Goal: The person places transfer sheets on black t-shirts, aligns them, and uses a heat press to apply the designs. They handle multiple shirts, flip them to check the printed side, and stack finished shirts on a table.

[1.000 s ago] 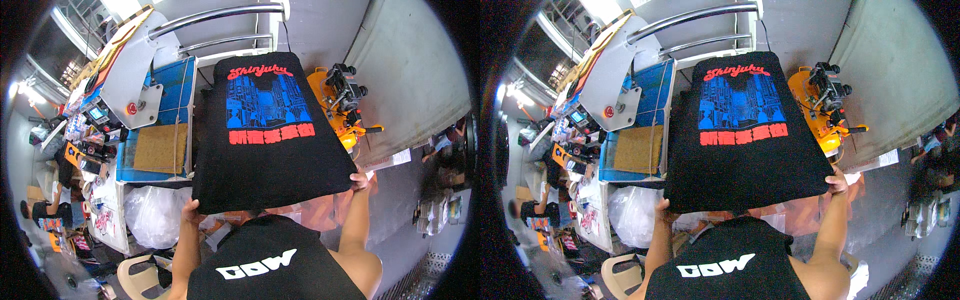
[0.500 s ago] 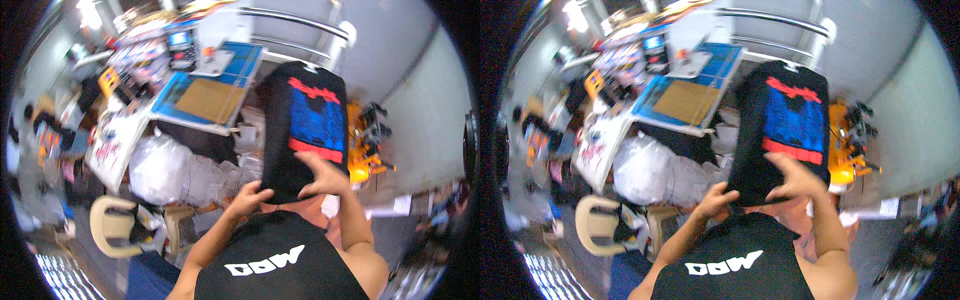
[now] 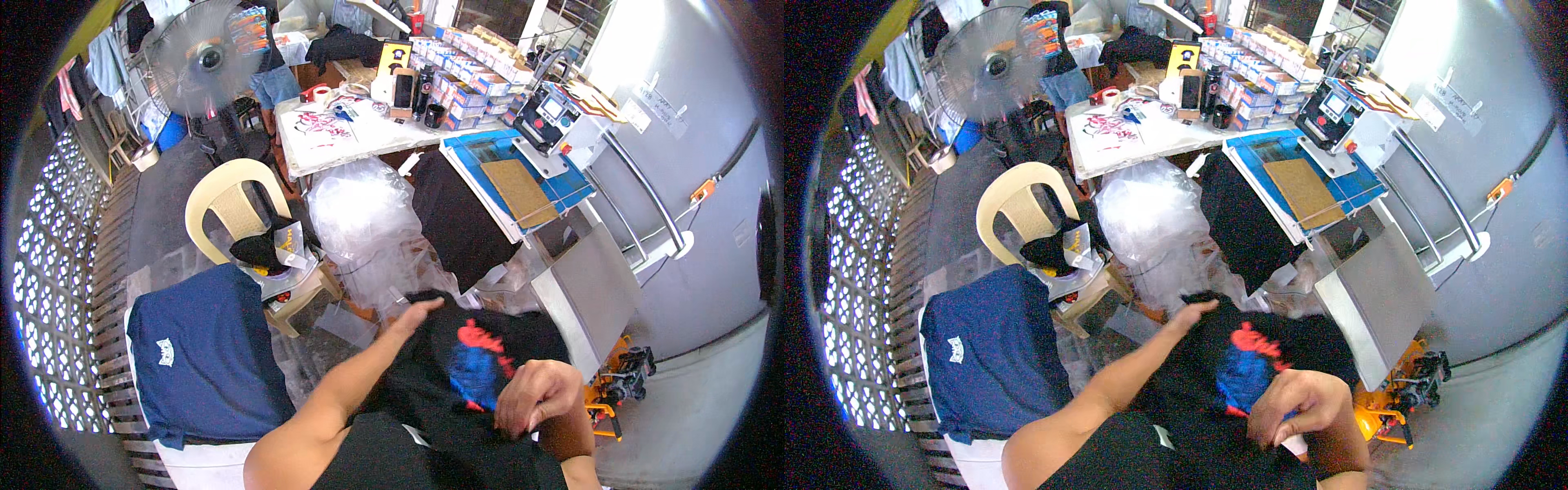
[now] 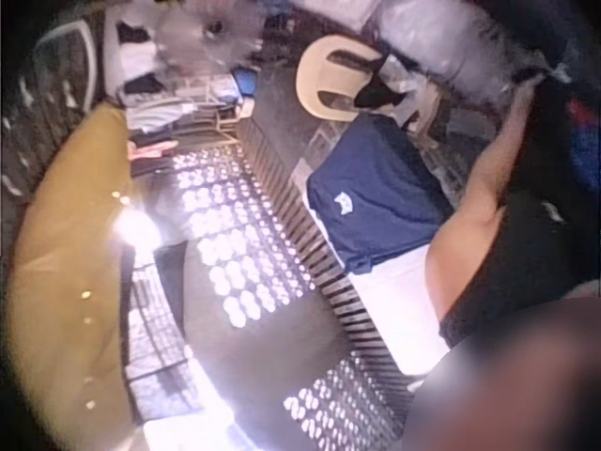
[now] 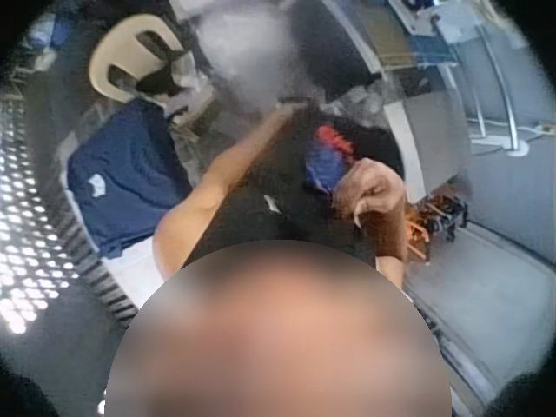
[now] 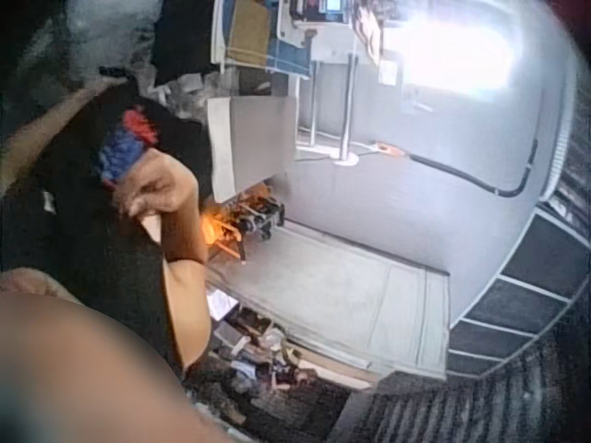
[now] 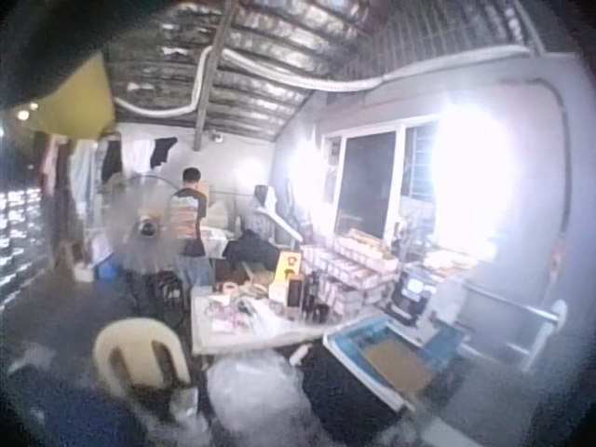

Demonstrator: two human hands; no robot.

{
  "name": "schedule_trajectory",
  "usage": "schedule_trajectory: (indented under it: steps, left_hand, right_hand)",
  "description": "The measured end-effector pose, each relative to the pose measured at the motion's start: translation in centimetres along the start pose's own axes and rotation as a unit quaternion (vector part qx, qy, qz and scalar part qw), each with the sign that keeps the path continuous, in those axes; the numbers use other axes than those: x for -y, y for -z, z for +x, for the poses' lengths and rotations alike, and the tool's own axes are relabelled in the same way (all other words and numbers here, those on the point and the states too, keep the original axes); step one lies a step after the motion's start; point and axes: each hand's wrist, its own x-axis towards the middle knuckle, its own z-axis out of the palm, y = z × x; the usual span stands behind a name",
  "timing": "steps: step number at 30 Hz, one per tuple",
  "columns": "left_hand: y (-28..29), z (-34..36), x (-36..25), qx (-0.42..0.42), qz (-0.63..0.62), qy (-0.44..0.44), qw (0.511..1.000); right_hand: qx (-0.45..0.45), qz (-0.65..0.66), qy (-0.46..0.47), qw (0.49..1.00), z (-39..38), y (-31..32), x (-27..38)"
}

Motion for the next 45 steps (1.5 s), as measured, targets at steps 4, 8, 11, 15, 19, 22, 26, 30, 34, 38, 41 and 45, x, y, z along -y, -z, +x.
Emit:
schedule_trajectory:
  steps: [4,8,11,15,19,22,26,30,34,38,41,45]
  left_hand:
    - [-0.9,-7.1,-4.9,-0.057,0.110,-0.226,0.966]
    - [-6.9,-14.8,-4.7,0.169,0.468,-0.318,0.807]
    - [-8.7,-19.5,-3.8,0.385,0.532,-0.377,0.653]
    - [-0.7,-23.4,-5.9,0.248,0.353,-0.220,0.875]
    - [5.8,-20.1,-2.2,-0.005,0.623,-0.319,0.714]
    - [7.4,-17.3,1.0,0.069,0.526,-0.220,0.818]
    - [8.3,-18.4,1.9,0.013,0.209,-0.264,0.942]
    - [7.0,-19.3,4.5,0.045,0.531,-0.240,0.811]
    - [5.7,-16.8,7.7,0.018,0.541,-0.327,0.775]
    - [7.6,-16.4,6.5,-0.136,0.507,-0.249,0.814]
    - [8.4,-16.7,4.2,-0.206,0.500,-0.270,0.797]
    - [6.6,-13.4,1.2,-0.240,0.396,-0.233,0.855]
  right_hand:
    - [-0.333,-0.094,-0.145,0.927,-0.5,1.9,-4.9]
    - [-0.454,0.336,-0.120,0.816,1.0,7.3,-9.0]
    - [-0.343,0.157,-0.237,0.895,2.7,7.9,-10.9]
    - [-0.240,-0.066,-0.320,0.914,5.6,4.7,-11.5]
    - [-0.218,-0.026,-0.215,0.952,8.4,0.8,-9.4]
    - [-0.184,-0.252,-0.098,0.945,8.8,0.0,-5.1]
    - [-0.383,-0.331,-0.067,0.860,7.0,-0.8,-0.4]
    - [-0.503,-0.233,-0.036,0.831,5.8,-1.6,-1.4]
    - [-0.500,-0.242,-0.041,0.830,4.6,-1.7,-4.2]
    - [-0.526,-0.211,-0.036,0.823,2.3,-0.4,-5.0]
    - [-0.560,-0.141,-0.040,0.815,0.4,1.1,-5.0]
    - [-0.555,-0.149,-0.026,0.818,-2.6,3.6,-4.9]
